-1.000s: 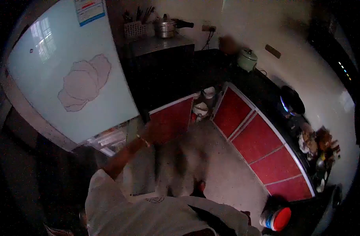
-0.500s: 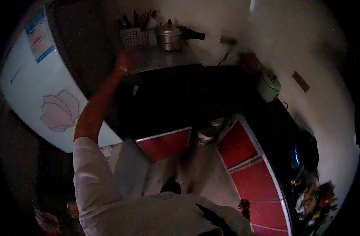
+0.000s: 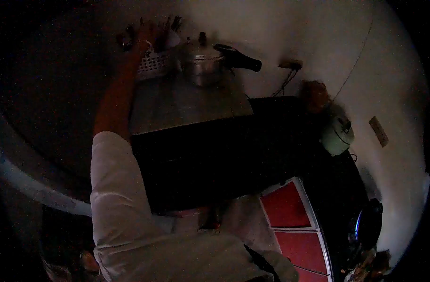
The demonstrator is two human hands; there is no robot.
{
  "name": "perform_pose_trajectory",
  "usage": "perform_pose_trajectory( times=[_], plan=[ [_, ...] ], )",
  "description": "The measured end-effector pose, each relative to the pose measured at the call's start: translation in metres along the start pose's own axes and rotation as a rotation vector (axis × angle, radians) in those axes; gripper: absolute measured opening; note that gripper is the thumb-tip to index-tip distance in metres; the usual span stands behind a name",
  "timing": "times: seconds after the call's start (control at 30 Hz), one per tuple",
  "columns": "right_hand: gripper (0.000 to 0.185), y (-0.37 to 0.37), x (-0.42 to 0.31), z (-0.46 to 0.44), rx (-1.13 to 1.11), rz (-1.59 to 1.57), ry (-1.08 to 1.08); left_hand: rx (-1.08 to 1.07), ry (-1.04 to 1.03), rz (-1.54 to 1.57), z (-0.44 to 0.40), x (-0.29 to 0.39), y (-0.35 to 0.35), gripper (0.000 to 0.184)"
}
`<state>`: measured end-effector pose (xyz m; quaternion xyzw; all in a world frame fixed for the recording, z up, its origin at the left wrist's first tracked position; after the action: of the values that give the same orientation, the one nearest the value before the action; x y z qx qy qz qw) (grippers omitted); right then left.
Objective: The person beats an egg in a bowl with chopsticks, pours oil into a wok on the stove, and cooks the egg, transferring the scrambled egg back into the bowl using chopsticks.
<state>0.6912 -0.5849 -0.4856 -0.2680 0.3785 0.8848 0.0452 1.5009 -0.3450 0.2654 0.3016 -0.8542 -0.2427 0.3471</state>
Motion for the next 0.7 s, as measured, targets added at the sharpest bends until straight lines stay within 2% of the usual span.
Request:
perform_pose_trajectory(
  times=[0.13,0.2,0.33,0.37,0.4,0.43,0.5,0.57,0.6,0.7],
  plan=[
    [0.013,0.010,-0.022,0.006,0.053,0.029,-0.006,-0.044,-0.087,-0.036,-0.038,0.008,-0.057,0.029],
    [0.012,-0.004,0.004,0.015,0.092,0.117,0.048,-0.077,-0.135,-0.033,-0.047,0.015,-0.089,0.029],
    [0.010,-0.044,0.050,0.067,0.271,0.503,0.270,-0.145,-0.228,0.047,-0.040,0.041,-0.131,0.028],
    [0.010,-0.051,0.063,0.073,0.283,0.373,0.216,-0.166,-0.244,0.078,-0.038,0.050,-0.141,0.028],
    [0.013,-0.023,0.031,0.090,0.167,-0.384,0.066,-0.186,-0.253,0.110,-0.033,0.060,-0.148,0.028],
    [0.017,0.018,-0.022,0.118,0.213,-1.131,-0.142,-0.201,-0.263,0.151,-0.026,0.074,-0.153,0.028],
    [0.025,0.035,-0.036,0.109,0.295,-0.184,0.013,-0.244,-0.278,0.238,-0.003,0.100,-0.156,0.027],
    [0.032,0.011,-0.026,0.142,0.187,-0.095,-0.106,-0.279,-0.292,0.361,0.048,0.112,-0.125,0.027],
    [0.036,0.020,-0.036,0.141,0.054,-0.013,-0.169,-0.316,-0.301,0.423,0.060,0.127,-0.128,0.027],
    [0.033,0.011,-0.044,0.155,0.223,0.006,-0.144,-0.400,-0.335,0.603,0.123,0.164,-0.102,0.027]
  ],
)
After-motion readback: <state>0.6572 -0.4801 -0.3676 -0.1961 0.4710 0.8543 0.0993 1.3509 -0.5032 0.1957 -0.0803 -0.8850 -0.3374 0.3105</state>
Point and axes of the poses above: each hand's wrist, its own z-axis away from the middle knuckle, its own y-axis out of the back of the hand, x = y × z, the point moved 3 cm from there along -z, towards the middle knuckle, and after that the axes turned 3 degrees about y, right-handed, at the moved point
